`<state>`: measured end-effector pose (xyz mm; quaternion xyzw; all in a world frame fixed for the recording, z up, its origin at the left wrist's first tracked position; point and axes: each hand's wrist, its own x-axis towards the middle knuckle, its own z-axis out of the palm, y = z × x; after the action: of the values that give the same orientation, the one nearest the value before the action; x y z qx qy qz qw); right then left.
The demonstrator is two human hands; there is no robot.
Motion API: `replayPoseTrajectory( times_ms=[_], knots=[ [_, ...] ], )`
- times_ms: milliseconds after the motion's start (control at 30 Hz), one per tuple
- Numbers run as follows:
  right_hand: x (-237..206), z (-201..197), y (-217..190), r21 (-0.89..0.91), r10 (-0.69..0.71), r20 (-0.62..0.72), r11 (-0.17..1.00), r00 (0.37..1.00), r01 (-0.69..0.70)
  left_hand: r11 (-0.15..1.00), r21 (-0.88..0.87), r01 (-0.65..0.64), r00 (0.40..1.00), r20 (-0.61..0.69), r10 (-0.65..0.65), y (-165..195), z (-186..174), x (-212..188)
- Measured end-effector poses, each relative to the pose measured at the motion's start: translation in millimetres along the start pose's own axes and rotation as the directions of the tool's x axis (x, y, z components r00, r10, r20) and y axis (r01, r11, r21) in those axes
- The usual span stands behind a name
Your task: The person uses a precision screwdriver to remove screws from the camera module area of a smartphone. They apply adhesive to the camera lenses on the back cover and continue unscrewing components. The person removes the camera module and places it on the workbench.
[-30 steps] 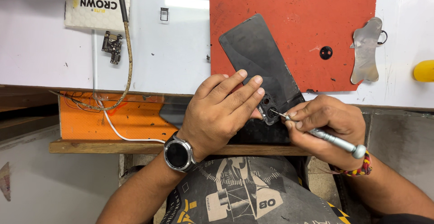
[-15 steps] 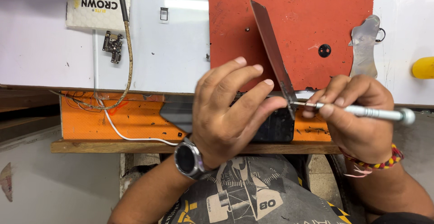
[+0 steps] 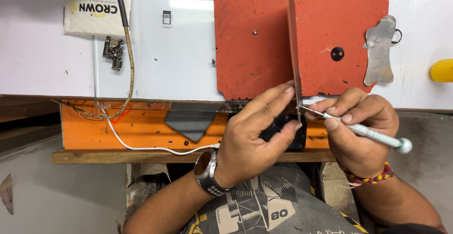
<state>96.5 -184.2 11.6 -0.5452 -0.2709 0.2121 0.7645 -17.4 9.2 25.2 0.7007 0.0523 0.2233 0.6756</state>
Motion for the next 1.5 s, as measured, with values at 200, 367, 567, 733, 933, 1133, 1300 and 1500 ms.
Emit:
replayPoseTrajectory(
  times_ms=[200,367,567,733,933,1133,1300,1500],
  knots=[
    [-2,10,-4,-0.257,-0.080,0.041,0.962,0.996,0.088,0.994,-0.054,0.098,0.995,0.027,-0.097,-16,-2,-8],
    [0,18,-11,-0.574,-0.152,0.149,0.791,0.977,0.211,0.975,-0.184,0.126,0.992,-0.003,-0.129,-26,4,-14],
    [6,23,-11,-0.648,-0.233,0.251,0.680,0.940,0.342,0.946,-0.289,0.148,0.988,0.007,-0.153,-29,7,-17],
    [5,19,-10,-0.630,-0.211,0.238,0.710,0.948,0.316,0.935,-0.316,0.162,0.985,-0.001,-0.171,-28,7,-16],
    [-4,12,-5,-0.475,-0.117,0.086,0.868,0.989,0.144,0.963,-0.238,0.129,0.988,-0.053,-0.145,-26,11,-13],
    [-9,6,6,-0.242,-0.071,-0.001,0.968,0.997,0.068,0.983,-0.175,0.064,0.991,-0.103,-0.083,-23,14,-9],
    [-11,5,9,-0.116,-0.098,-0.019,0.989,0.995,0.095,0.980,-0.185,0.070,0.991,-0.102,-0.090,-21,16,-6],
    [-13,4,10,-0.093,-0.097,-0.029,0.991,0.995,0.094,0.976,-0.214,0.043,0.993,-0.100,-0.066,-23,16,-5]
  ],
)
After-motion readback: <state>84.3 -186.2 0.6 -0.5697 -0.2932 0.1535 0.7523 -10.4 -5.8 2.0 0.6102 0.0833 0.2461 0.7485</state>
